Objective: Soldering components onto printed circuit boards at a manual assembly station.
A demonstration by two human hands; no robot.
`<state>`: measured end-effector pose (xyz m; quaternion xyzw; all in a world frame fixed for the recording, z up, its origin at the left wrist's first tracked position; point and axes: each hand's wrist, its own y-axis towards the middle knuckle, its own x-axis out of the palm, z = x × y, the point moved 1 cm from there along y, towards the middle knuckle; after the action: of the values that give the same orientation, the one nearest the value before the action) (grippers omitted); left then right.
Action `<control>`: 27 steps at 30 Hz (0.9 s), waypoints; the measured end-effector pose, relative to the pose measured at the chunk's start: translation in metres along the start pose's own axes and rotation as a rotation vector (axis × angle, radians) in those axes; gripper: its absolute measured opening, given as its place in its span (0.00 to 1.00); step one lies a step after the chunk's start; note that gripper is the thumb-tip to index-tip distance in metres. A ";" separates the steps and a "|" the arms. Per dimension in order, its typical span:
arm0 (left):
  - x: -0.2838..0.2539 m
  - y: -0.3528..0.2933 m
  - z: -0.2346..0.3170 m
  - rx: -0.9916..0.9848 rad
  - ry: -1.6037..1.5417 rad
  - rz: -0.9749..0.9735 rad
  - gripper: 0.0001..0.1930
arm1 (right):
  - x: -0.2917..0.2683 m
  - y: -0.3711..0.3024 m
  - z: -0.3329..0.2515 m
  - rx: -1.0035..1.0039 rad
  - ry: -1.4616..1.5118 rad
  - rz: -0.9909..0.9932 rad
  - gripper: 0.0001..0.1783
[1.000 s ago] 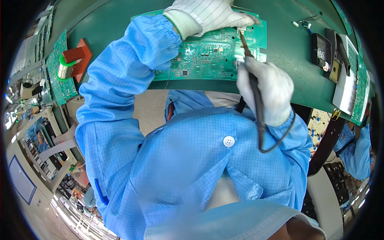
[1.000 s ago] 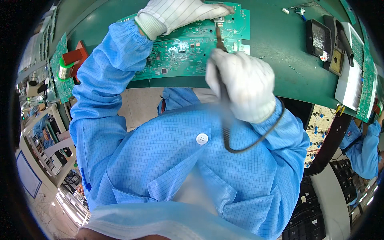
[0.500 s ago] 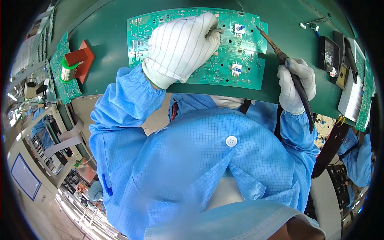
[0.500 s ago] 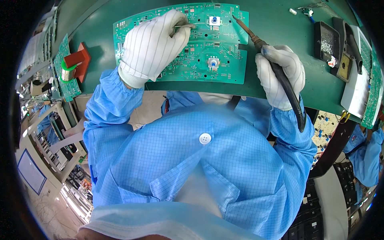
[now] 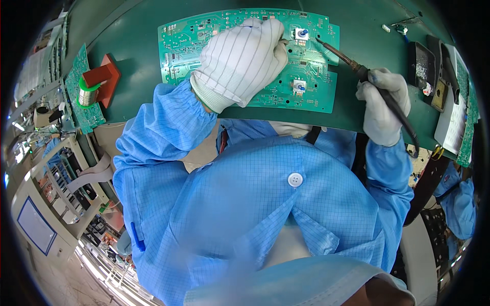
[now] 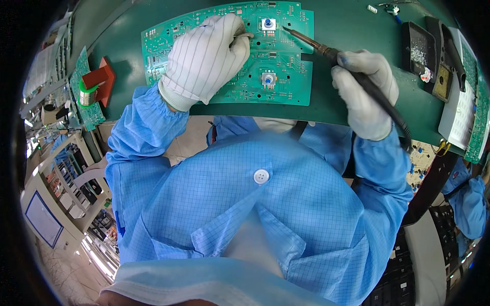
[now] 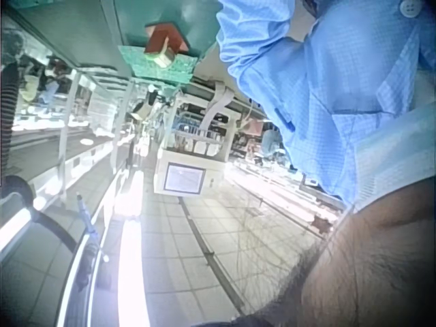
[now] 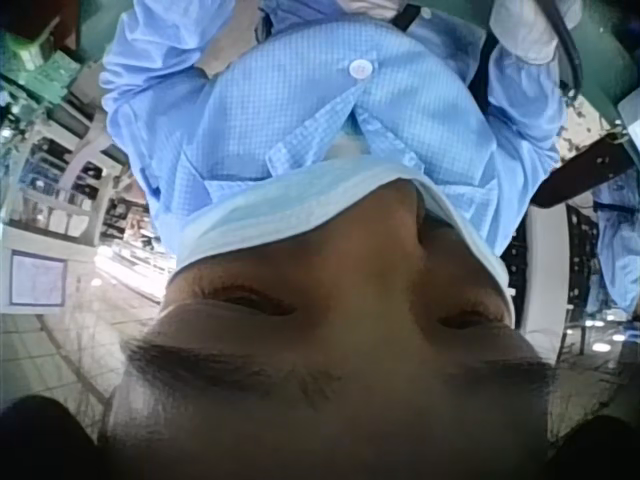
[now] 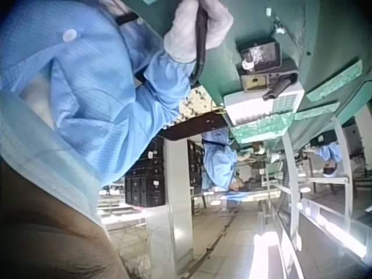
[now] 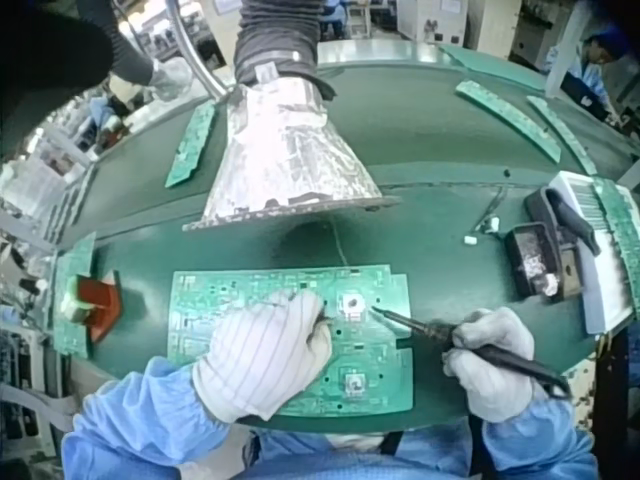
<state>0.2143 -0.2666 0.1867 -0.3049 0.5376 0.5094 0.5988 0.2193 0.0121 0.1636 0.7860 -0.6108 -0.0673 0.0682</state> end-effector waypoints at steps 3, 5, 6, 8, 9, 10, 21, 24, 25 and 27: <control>-0.001 0.002 -0.003 0.062 -0.021 0.037 0.06 | -0.013 0.013 -0.003 -0.018 -0.128 -0.118 0.09; -0.002 0.005 -0.007 0.090 -0.080 0.001 0.06 | -0.019 0.020 0.000 -0.027 -0.101 -0.231 0.08; -0.003 0.007 -0.010 0.117 -0.109 -0.004 0.06 | -0.022 0.023 0.002 -0.048 -0.085 -0.267 0.08; -0.004 0.010 -0.014 0.094 -0.170 -0.098 0.07 | -0.025 0.024 0.004 -0.100 -0.202 -0.295 0.09; -0.005 0.012 -0.016 0.101 -0.208 -0.119 0.07 | -0.026 0.024 0.005 -0.139 -0.275 -0.309 0.10; -0.005 0.013 -0.017 0.081 -0.205 -0.157 0.07 | -0.026 0.023 0.005 -0.131 -0.256 -0.314 0.10; -0.008 0.022 -0.021 0.036 -0.233 -0.264 0.08 | -0.020 0.030 -0.004 -0.196 -0.305 -0.365 0.09; -0.010 0.026 -0.020 0.013 -0.287 -0.305 0.07 | -0.018 0.030 -0.006 -0.226 -0.379 -0.383 0.08; -0.010 0.027 -0.020 -0.014 -0.279 -0.321 0.08 | -0.017 0.030 -0.007 -0.240 -0.382 -0.377 0.08; -0.010 0.027 -0.020 -0.067 -0.261 -0.352 0.08 | -0.015 0.031 -0.008 -0.249 -0.403 -0.373 0.08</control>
<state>0.1830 -0.2802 0.1965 -0.3452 0.3767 0.4497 0.7326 0.1878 0.0196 0.1772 0.8411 -0.4440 -0.3075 0.0281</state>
